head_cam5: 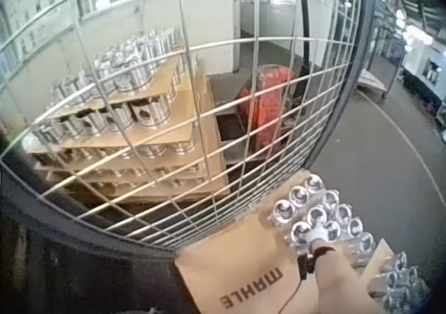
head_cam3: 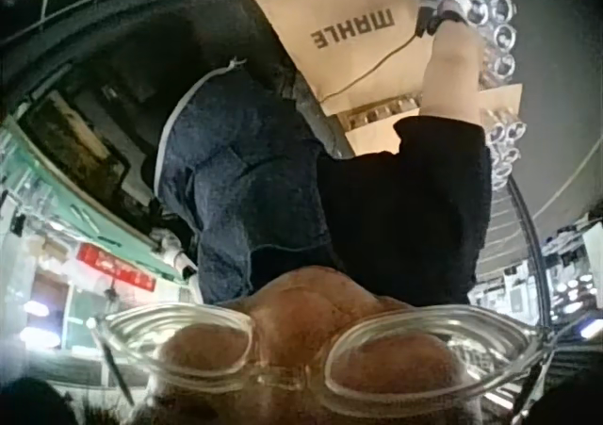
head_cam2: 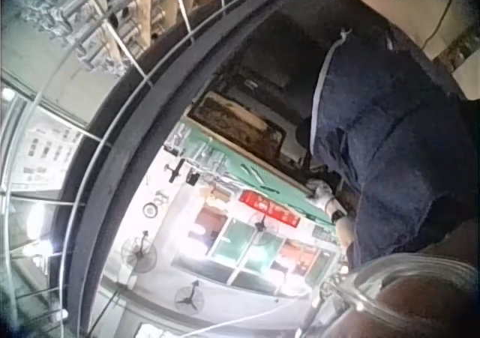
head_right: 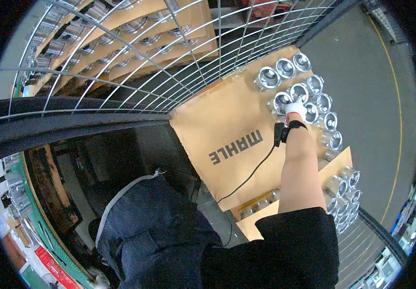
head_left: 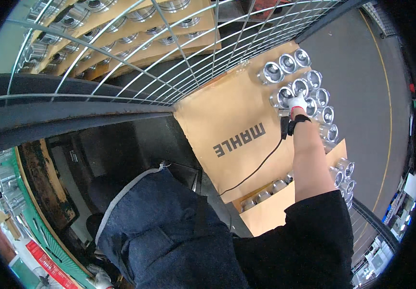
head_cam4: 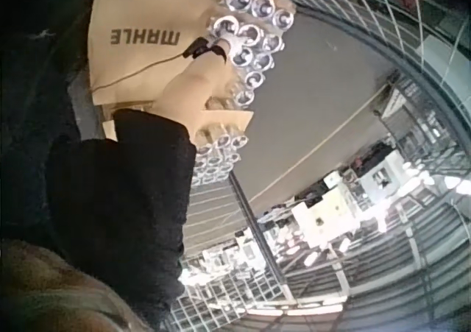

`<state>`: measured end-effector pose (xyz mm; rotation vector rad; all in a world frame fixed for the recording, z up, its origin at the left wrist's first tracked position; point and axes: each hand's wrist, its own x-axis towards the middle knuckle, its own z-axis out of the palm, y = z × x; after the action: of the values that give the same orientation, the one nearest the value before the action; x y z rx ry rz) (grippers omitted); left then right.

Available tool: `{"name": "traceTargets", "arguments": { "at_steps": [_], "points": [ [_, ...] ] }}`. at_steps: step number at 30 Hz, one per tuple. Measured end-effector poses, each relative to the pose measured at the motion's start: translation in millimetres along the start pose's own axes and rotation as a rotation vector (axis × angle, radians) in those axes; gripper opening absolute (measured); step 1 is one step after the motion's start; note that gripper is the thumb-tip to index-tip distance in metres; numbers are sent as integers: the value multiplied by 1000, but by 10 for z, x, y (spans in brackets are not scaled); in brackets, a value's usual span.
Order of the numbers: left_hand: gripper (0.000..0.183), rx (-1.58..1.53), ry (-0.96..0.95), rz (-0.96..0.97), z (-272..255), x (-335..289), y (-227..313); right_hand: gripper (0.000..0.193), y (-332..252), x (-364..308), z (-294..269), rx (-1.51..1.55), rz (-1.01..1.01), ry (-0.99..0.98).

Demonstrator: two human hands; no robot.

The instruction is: Manually filing the inner edges of metal pistons at a workstation to deburr or smooth them.

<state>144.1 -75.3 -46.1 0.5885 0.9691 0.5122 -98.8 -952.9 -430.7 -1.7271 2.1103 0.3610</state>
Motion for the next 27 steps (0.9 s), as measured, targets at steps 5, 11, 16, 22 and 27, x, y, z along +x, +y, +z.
{"name": "traceTargets", "arguments": {
  "at_steps": [5,11,16,22,27],
  "points": [
    [49,-276,207,-118,89,-60,-60,65,263,-288,-79,178,-125,23],
    [69,22,-205,-22,-576,1078,823,60,503,-1482,-133,684,-277,-260],
    [65,206,-316,-54,-727,548,925,40,306,-2806,-19,498,-327,-517],
    [55,177,-477,-151,-659,364,202,42,82,-4019,-558,198,-593,-572],
    [63,254,-509,-70,-535,255,-174,31,-474,-4753,-1178,60,-1112,-423]
  ]
}}
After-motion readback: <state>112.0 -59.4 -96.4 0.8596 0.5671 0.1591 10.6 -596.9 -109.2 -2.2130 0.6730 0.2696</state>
